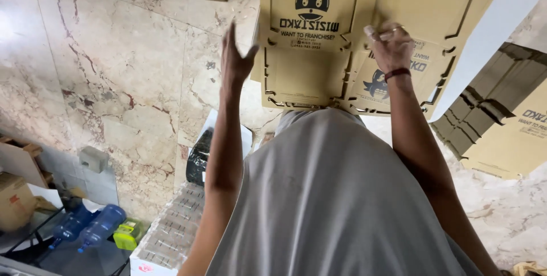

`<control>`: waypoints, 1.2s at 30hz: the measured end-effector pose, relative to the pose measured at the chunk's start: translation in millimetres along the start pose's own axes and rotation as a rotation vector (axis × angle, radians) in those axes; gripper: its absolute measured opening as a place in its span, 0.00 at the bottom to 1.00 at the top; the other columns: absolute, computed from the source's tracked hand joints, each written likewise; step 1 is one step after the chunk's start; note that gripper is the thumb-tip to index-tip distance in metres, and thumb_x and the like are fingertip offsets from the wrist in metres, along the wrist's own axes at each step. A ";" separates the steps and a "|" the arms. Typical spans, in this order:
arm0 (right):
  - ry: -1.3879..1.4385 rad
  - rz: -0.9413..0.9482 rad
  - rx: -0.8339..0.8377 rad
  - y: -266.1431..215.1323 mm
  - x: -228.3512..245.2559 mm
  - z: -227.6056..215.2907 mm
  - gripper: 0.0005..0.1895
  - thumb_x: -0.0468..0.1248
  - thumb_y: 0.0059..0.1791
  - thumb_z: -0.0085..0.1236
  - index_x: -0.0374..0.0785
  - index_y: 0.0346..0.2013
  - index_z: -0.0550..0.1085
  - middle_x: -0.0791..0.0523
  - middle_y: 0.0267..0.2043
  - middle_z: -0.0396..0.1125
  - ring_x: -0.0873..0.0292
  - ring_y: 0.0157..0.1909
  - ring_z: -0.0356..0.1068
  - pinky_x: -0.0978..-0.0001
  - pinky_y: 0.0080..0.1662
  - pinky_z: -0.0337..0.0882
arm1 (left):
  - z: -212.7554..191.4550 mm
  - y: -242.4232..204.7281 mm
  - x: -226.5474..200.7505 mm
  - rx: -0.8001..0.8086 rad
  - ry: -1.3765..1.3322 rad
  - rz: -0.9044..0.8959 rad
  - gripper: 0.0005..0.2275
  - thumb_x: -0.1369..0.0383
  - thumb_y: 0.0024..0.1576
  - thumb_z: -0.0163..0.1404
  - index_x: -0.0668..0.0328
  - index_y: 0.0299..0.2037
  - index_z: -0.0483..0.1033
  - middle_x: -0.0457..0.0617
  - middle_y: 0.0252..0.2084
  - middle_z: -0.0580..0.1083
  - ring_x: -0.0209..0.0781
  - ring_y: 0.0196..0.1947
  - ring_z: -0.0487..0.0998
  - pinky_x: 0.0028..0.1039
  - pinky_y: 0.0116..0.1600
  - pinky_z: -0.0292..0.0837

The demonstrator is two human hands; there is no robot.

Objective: The person uses a utility knife to cut along the perforated edges of flat cardboard pizza boxes on a white table. They repeatedly cut, fold, and remove the excess cardboard strips, then stack the trimmed pieces.

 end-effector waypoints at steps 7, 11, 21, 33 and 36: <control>0.240 -0.366 -0.588 -30.5 -127.4 -140.4 0.09 0.38 0.54 0.65 0.41 0.46 0.74 0.55 0.46 0.72 0.58 0.42 0.73 0.65 0.45 0.71 | 63.7 -98.5 62.5 0.091 -0.459 -0.556 0.53 0.41 0.49 0.61 0.49 0.77 0.37 0.67 0.72 0.58 0.68 0.69 0.62 0.49 0.66 0.65; -0.263 -0.050 -0.470 -56.0 -190.6 -153.7 0.09 0.40 0.52 0.57 0.36 0.40 0.74 0.43 0.38 0.72 0.33 0.44 0.73 0.34 0.49 0.73 | 59.8 -107.0 26.4 0.118 -0.303 -0.510 0.42 0.44 0.62 0.56 0.60 0.77 0.46 0.70 0.61 0.72 0.65 0.56 0.77 0.48 0.53 0.79; -0.366 -0.332 -0.712 -73.7 -222.4 -101.9 0.14 0.40 0.47 0.65 0.41 0.46 0.78 0.51 0.35 0.72 0.42 0.37 0.77 0.42 0.33 0.79 | 104.1 -88.6 86.5 -0.128 -0.103 -0.301 0.41 0.62 0.53 0.62 0.54 0.75 0.52 0.54 0.41 0.82 0.51 0.49 0.82 0.46 0.58 0.73; 0.162 0.142 -0.639 -79.6 -267.5 -103.2 0.13 0.42 0.45 0.60 0.46 0.44 0.77 0.53 0.42 0.74 0.47 0.48 0.76 0.48 0.49 0.78 | 92.5 -91.6 59.6 -0.143 0.062 -0.365 0.36 0.60 0.49 0.62 0.45 0.70 0.63 0.48 0.38 0.82 0.51 0.47 0.82 0.47 0.59 0.73; 0.397 0.385 -0.680 -91.8 -340.2 -85.8 0.16 0.52 0.46 0.66 0.50 0.42 0.77 0.53 0.41 0.74 0.46 0.49 0.75 0.48 0.49 0.76 | 92.0 -89.3 66.9 -0.149 0.097 -0.347 0.34 0.60 0.50 0.61 0.46 0.69 0.64 0.48 0.38 0.82 0.53 0.49 0.82 0.48 0.59 0.72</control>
Point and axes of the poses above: each hand's wrist, its own y-axis towards the middle knuckle, its own z-axis out of the palm, x = y × z, the point moved 3 cm from there along y, towards the middle knuckle
